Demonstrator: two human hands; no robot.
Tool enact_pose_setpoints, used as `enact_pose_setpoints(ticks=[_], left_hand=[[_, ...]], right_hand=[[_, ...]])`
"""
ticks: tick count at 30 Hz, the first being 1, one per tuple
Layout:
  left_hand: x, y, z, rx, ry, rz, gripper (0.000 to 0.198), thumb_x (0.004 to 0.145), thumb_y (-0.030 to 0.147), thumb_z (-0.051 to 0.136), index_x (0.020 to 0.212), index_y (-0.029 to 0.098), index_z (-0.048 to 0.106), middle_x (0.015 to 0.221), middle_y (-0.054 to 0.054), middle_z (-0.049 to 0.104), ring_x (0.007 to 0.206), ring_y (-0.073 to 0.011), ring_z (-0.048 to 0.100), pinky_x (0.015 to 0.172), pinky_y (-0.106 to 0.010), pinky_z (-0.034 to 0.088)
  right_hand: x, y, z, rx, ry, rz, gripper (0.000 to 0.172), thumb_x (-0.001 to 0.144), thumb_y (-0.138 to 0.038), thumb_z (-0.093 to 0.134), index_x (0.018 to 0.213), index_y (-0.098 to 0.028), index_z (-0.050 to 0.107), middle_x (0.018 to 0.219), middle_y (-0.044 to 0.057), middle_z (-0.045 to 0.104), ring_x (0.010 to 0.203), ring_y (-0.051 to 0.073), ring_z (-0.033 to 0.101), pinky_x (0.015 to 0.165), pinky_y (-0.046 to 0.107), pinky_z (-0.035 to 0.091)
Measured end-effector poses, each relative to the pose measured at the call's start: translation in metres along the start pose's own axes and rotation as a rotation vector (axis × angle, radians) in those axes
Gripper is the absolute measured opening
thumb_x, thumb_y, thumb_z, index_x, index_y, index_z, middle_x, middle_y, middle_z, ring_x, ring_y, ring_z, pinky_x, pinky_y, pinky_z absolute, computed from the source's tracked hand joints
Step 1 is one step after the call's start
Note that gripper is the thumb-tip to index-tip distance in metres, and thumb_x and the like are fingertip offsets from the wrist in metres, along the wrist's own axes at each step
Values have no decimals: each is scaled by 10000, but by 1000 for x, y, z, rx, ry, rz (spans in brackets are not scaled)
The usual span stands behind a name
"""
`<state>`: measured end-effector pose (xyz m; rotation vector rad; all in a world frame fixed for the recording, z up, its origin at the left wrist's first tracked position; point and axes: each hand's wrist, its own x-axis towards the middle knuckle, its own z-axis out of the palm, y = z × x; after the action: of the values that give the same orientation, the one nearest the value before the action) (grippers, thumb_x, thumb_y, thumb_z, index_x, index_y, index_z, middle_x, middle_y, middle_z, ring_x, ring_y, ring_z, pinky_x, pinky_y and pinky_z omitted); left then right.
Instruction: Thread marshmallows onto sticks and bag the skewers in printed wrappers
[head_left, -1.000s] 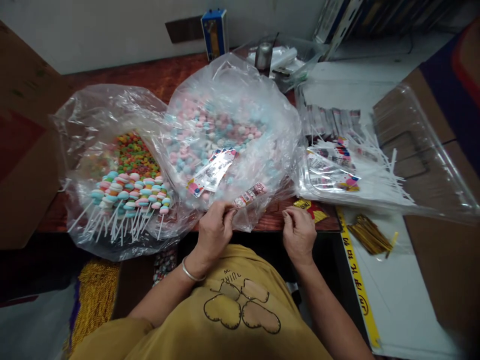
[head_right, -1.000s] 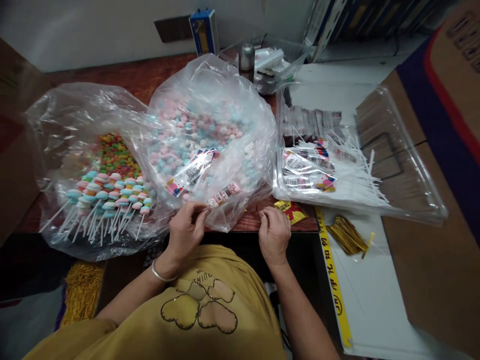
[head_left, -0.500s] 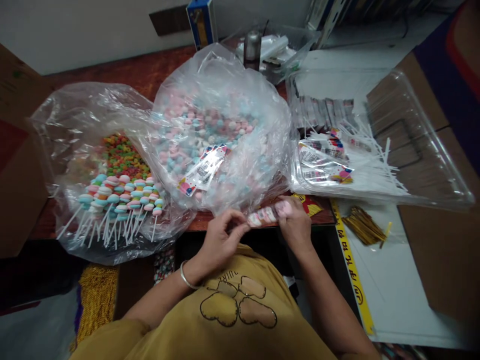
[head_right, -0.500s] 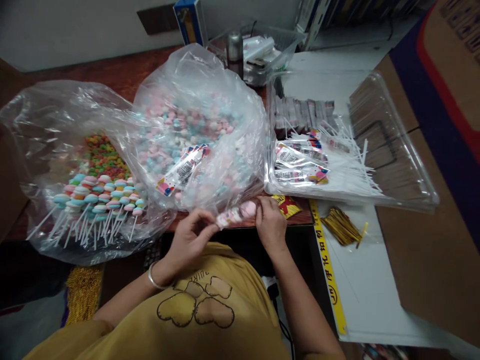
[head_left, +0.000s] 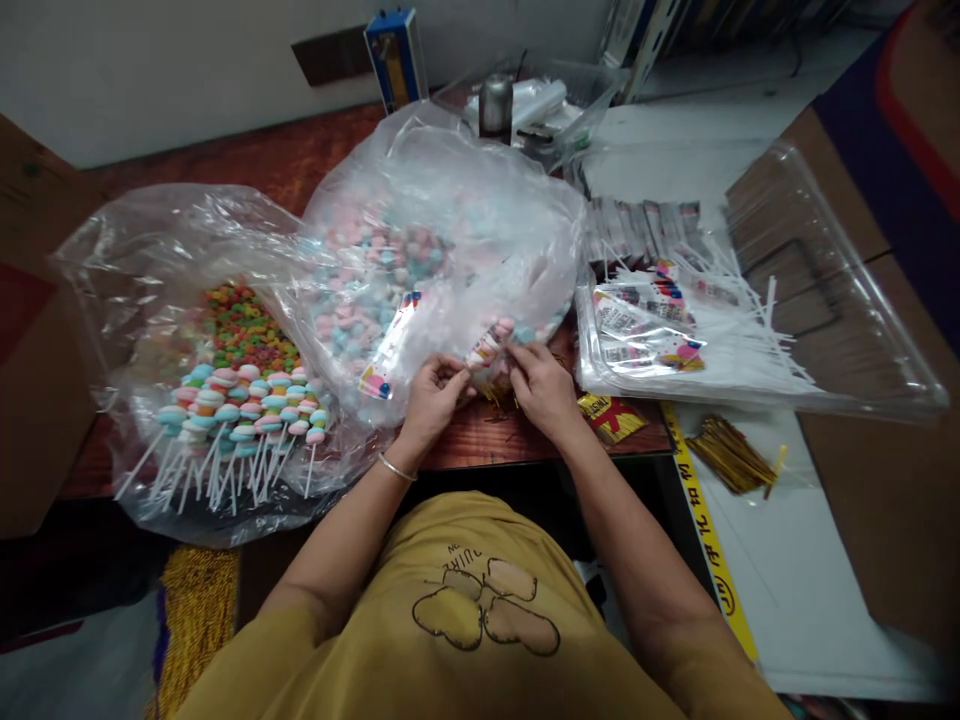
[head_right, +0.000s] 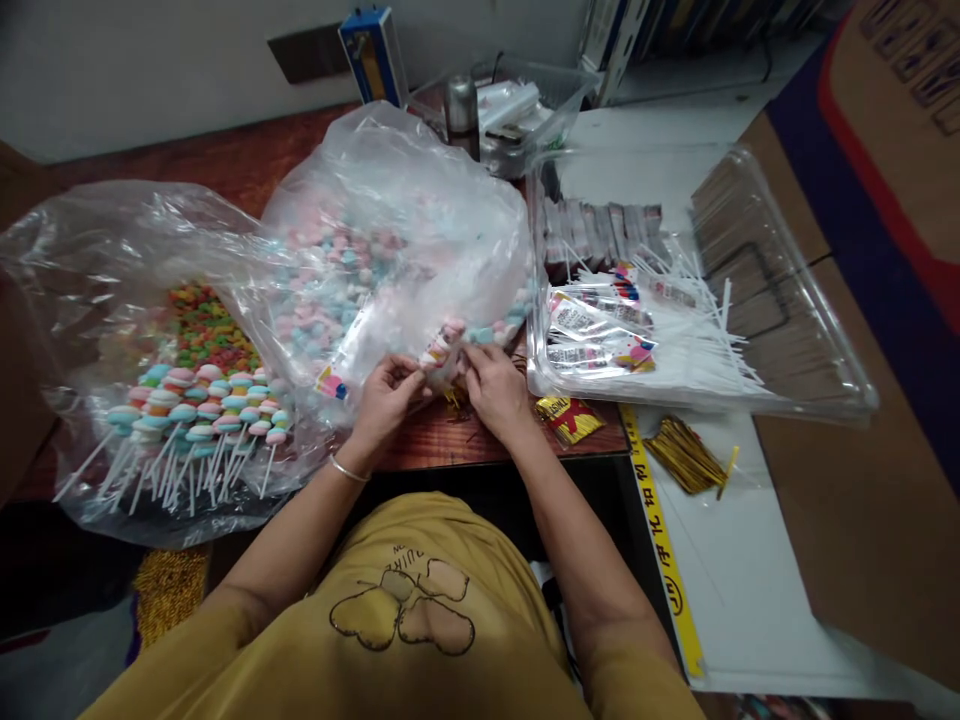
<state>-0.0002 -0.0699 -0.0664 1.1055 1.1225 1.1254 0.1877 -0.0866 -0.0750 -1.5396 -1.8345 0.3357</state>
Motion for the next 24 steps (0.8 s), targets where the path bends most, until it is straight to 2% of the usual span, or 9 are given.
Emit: enact_pose_setpoints(ticks=[3, 6, 9, 11, 14, 16, 19, 21, 24], left_hand=[[12, 3, 1, 2, 57, 83, 365, 735, 401, 836, 851, 189, 563, 763, 27, 662, 589, -94, 651, 594, -212, 516], [17, 4, 1, -6, 66, 104, 347, 754, 392, 823, 860, 195, 558, 754, 25, 665, 590, -102, 655, 595, -218, 518], [15, 2, 0, -15, 50, 93, 350, 751, 392, 826, 865, 199, 558, 723, 32, 652, 592, -107, 653, 609, -225, 524], [13, 2, 0, -22, 48, 93, 341, 750, 381, 827, 873, 196, 568, 737, 29, 660, 596, -103, 651, 616, -223, 523], [10, 2, 0, -36, 41, 81, 339, 746, 376, 829, 879, 193, 576, 758, 27, 672, 589, -93, 648, 619, -217, 521], [8, 3, -1, -46, 29, 58, 364, 726, 393, 840, 862, 193, 567, 756, 28, 678, 573, -91, 645, 606, -216, 517], [5, 4, -1, -74, 19, 15, 412, 689, 430, 858, 841, 195, 555, 751, 27, 689, 554, -90, 636, 581, -212, 504], [2, 6, 0, -93, 17, -12, 431, 671, 437, 869, 837, 195, 553, 767, 21, 702, 551, -85, 632, 577, -209, 501], [-1, 9, 1, -105, 22, -37, 436, 661, 423, 882, 841, 190, 561, 798, 14, 717, 556, -78, 631, 590, -207, 507]], right_hand=[[11, 1, -3, 50, 76, 5, 298, 975, -169, 468, 1160, -190, 701, 1061, 106, 715, 993, 255, 659, 900, 370, 519], [-11, -3, -9, -65, 126, 73, 196, 976, -207, 503, 1022, -192, 693, 967, 100, 707, 915, 255, 635, 819, 356, 486], [-41, -17, -2, -244, 38, 2, 195, 1007, -304, 554, 971, -193, 710, 965, 108, 713, 926, 260, 606, 809, 365, 420], [-54, -26, 12, -295, -57, -127, 221, 1029, -322, 551, 1088, -197, 724, 1089, 113, 729, 981, 256, 590, 836, 378, 384], [-59, -28, 31, -380, -138, -208, 271, 1035, -300, 551, 1242, -211, 701, 1234, 111, 714, 1016, 259, 558, 828, 391, 348], [-60, -20, 33, -417, -144, -194, 239, 1025, -249, 553, 1180, -202, 728, 1205, 112, 725, 999, 262, 546, 817, 395, 337], [-69, 0, 18, -442, -113, -151, 218, 1004, -203, 558, 1096, -170, 752, 1158, 135, 737, 998, 282, 545, 821, 409, 340], [-78, 8, 4, -450, -74, -118, 236, 991, -206, 566, 1141, -164, 743, 1198, 149, 723, 1043, 300, 549, 852, 421, 356], [-85, 4, -7, -413, 11, -88, 284, 978, -212, 567, 1220, -191, 713, 1282, 144, 686, 1134, 304, 548, 930, 434, 375]])
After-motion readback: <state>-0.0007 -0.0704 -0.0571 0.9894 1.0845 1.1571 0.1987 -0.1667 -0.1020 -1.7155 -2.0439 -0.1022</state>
